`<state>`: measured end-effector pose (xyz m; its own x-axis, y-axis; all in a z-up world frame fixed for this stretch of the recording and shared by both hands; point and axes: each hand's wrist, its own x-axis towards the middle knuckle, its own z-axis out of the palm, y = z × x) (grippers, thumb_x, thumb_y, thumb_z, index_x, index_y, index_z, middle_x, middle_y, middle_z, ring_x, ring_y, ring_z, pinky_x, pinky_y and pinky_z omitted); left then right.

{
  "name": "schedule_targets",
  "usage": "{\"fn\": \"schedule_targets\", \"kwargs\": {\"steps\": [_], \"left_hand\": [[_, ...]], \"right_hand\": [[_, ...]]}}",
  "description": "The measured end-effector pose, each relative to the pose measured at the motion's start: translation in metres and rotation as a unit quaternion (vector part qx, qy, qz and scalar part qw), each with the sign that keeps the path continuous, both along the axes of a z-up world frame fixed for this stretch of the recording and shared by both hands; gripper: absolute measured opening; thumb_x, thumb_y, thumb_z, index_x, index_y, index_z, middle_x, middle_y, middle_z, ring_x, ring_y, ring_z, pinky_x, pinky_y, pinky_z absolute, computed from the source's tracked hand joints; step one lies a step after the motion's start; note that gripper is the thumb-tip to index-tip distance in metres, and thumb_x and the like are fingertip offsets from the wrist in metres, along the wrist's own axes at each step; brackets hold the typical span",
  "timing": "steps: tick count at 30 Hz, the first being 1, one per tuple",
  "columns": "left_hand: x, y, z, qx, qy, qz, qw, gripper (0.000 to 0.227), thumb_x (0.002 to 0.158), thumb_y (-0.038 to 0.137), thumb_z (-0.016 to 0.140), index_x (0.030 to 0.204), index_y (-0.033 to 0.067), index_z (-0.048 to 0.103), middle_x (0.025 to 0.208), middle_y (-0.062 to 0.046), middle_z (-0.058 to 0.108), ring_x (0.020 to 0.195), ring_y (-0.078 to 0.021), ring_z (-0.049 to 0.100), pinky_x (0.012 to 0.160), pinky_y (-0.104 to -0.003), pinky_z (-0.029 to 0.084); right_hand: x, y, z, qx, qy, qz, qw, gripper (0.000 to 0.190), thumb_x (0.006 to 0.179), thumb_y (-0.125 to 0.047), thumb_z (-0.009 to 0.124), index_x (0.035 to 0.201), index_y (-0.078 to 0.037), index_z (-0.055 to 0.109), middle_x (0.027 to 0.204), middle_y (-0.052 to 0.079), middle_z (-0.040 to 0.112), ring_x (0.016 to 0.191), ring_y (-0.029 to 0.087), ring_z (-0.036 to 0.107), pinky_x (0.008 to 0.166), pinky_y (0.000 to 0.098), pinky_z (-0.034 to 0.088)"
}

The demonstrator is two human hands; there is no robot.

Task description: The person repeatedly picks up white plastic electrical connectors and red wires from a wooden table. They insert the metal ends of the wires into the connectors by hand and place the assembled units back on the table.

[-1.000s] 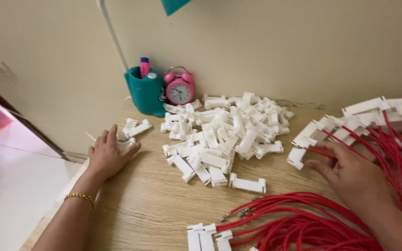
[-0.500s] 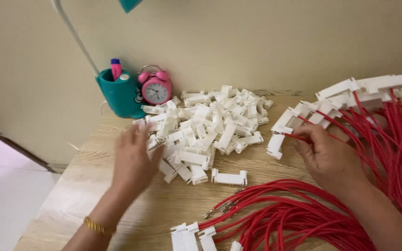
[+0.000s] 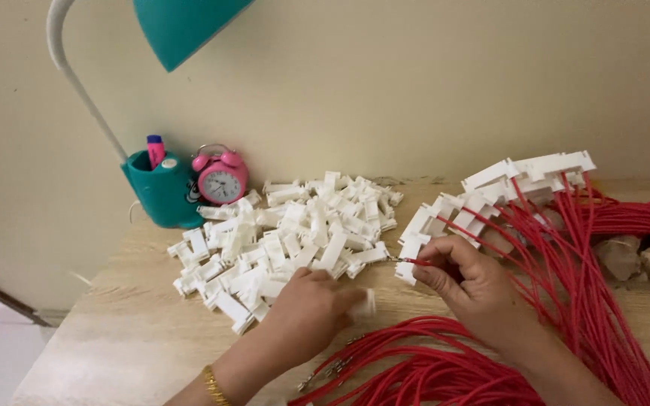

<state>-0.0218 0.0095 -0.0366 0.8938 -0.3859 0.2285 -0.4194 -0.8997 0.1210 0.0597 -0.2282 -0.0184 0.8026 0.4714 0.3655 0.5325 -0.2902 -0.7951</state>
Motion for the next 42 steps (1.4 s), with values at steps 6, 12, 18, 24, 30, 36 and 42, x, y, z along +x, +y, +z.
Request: {"fn": "schedule_targets", "kwargs": {"steps": [6, 12, 18, 24, 30, 36, 42], "left_hand": [[-0.009, -0.015, 0.038, -0.584, 0.23, 0.125, 0.768, 0.045, 0.091, 0.014, 0.057, 0.135, 0.0127, 0.055, 0.104, -0.008, 0.076, 0.081, -0.0132, 0.065, 0.074, -0.026, 0.053], [-0.008, -0.018, 0.028, -0.782, 0.296, 0.112, 0.537, 0.045, 0.092, 0.011, 0.053, 0.137, 0.0076, 0.053, 0.1, -0.027, 0.071, 0.076, -0.0326, 0.069, 0.058, -0.034, 0.056], [-0.007, -0.013, 0.026, -0.812, 0.286, 0.126, 0.493, 0.043, 0.091, 0.004, 0.055, 0.134, 0.0039, 0.054, 0.103, -0.028, 0.07, 0.076, -0.03, 0.067, 0.057, -0.033, 0.056], [-0.007, -0.015, 0.029, -0.822, 0.282, 0.132, 0.477, 0.043, 0.085, -0.001, 0.061, 0.128, -0.0006, 0.057, 0.105, -0.023, 0.069, 0.082, -0.0281, 0.067, 0.065, -0.036, 0.057], [-0.005, -0.016, 0.015, -0.824, 0.249, 0.118, 0.495, 0.025, 0.085, -0.007, 0.062, 0.109, -0.0015, 0.066, 0.104, -0.016, 0.067, 0.091, -0.0258, 0.063, 0.084, -0.041, 0.058], [-0.009, -0.015, 0.024, -0.77, 0.226, 0.143, 0.58, 0.02, 0.087, -0.004, 0.062, 0.102, 0.0071, 0.071, 0.104, -0.011, 0.072, 0.073, -0.0209, 0.067, 0.046, -0.027, 0.044], [-0.006, -0.017, 0.018, -0.845, 0.198, 0.096, 0.487, 0.026, 0.079, -0.014, 0.055, 0.098, -0.0003, 0.066, 0.124, -0.017, 0.065, 0.101, -0.0337, 0.07, 0.068, -0.033, 0.059]], "right_hand": [[-0.012, 0.005, 0.012, 0.06, -0.053, 0.029, 0.996, 0.004, 0.082, -0.013, 0.072, 0.084, -0.01, 0.071, 0.074, 0.0, 0.067, 0.067, 0.009, 0.061, 0.061, 0.0231, 0.049], [-0.02, 0.01, 0.021, 0.053, -0.142, 0.011, 0.988, 0.005, 0.08, -0.011, 0.071, 0.083, -0.008, 0.074, 0.072, 0.001, 0.07, 0.064, 0.01, 0.066, 0.058, 0.023, 0.054], [-0.019, 0.006, 0.021, -0.041, -0.201, -0.034, 0.978, 0.007, 0.083, -0.015, 0.068, 0.08, -0.01, 0.071, 0.071, -0.001, 0.07, 0.062, 0.009, 0.062, 0.056, 0.0243, 0.048], [-0.022, 0.005, 0.023, -0.059, -0.192, -0.053, 0.978, 0.009, 0.084, -0.018, 0.067, 0.079, -0.012, 0.07, 0.068, -0.004, 0.07, 0.058, 0.008, 0.06, 0.05, 0.0244, 0.045], [-0.021, 0.006, 0.021, -0.045, -0.184, -0.044, 0.981, 0.007, 0.084, -0.016, 0.068, 0.081, -0.011, 0.07, 0.071, -0.003, 0.07, 0.061, 0.007, 0.06, 0.052, 0.0229, 0.047], [-0.022, 0.005, 0.023, -0.042, -0.134, -0.037, 0.989, 0.009, 0.082, -0.016, 0.069, 0.075, -0.011, 0.072, 0.065, -0.004, 0.069, 0.056, 0.006, 0.057, 0.05, 0.0231, 0.046], [-0.018, 0.002, 0.015, -0.082, -0.072, -0.042, 0.993, 0.018, 0.082, -0.021, 0.069, 0.067, -0.013, 0.069, 0.056, -0.004, 0.061, 0.05, 0.008, 0.049, 0.047, 0.0263, 0.04]]}}
